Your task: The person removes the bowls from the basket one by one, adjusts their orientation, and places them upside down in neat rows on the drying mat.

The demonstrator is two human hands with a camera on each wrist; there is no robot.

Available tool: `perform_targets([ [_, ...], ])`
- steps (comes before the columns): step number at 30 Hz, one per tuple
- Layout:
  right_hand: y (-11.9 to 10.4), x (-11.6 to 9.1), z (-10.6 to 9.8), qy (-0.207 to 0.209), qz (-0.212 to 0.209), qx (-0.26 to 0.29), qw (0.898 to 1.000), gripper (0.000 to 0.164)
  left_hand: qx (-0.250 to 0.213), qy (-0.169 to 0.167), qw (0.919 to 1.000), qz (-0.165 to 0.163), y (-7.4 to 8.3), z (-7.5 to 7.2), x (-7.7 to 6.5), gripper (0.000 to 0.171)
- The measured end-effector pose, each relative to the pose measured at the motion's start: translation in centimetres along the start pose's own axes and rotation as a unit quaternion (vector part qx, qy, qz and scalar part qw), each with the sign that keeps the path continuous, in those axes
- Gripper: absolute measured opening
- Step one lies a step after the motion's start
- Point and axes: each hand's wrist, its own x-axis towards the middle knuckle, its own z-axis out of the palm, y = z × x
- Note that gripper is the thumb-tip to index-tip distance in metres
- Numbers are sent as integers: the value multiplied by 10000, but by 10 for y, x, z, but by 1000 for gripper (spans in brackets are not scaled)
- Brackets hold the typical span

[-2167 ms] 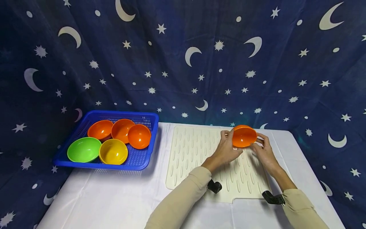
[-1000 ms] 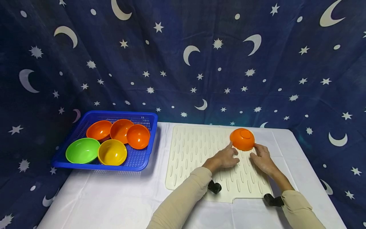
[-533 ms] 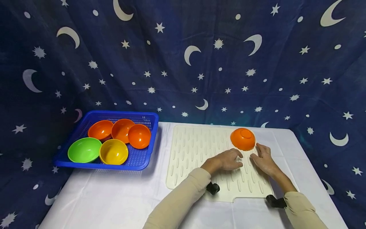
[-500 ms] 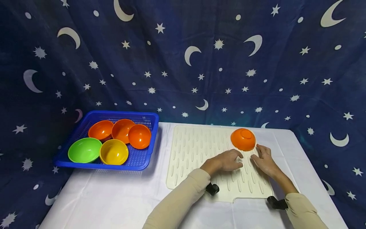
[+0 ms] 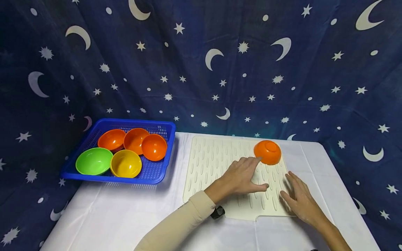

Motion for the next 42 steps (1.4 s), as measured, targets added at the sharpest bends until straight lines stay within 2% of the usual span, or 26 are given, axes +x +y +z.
perform_targets([
  [5, -9, -22, 6, 61, -18, -414, 9991, 73, 372, 448, 9983, 89, -1, -13, -17, 86],
  [8, -12, -33, 10, -32, 126, -596, 9981, 76, 498, 557, 9970, 211, -3, -20, -31, 86],
  [14, -11, -50, 15, -507, 976, -848, 9903, 91, 756, 568, 9948, 386, -10, -37, -64, 89],
  [17, -8, -53, 17, -753, 1338, -862, 9844, 101, 888, 635, 9931, 438, -20, -44, -79, 91],
  [21, -3, -54, 18, -1027, 1604, -746, 9789, 112, 1031, 745, 9911, 386, -37, -55, -97, 94],
  [27, 1, -51, 20, -1134, 1868, -503, 9745, 126, 1196, 851, 9890, 196, -63, -68, -123, 96],
  [35, 5, -43, 20, -1087, 1920, -781, 9722, 126, 1311, 842, 9877, 139, -98, -67, -152, 93],
  [42, 9, -46, 19, -1095, 1944, -1092, 9686, 125, 933, 853, 9920, 39, -118, -74, -165, 88],
])
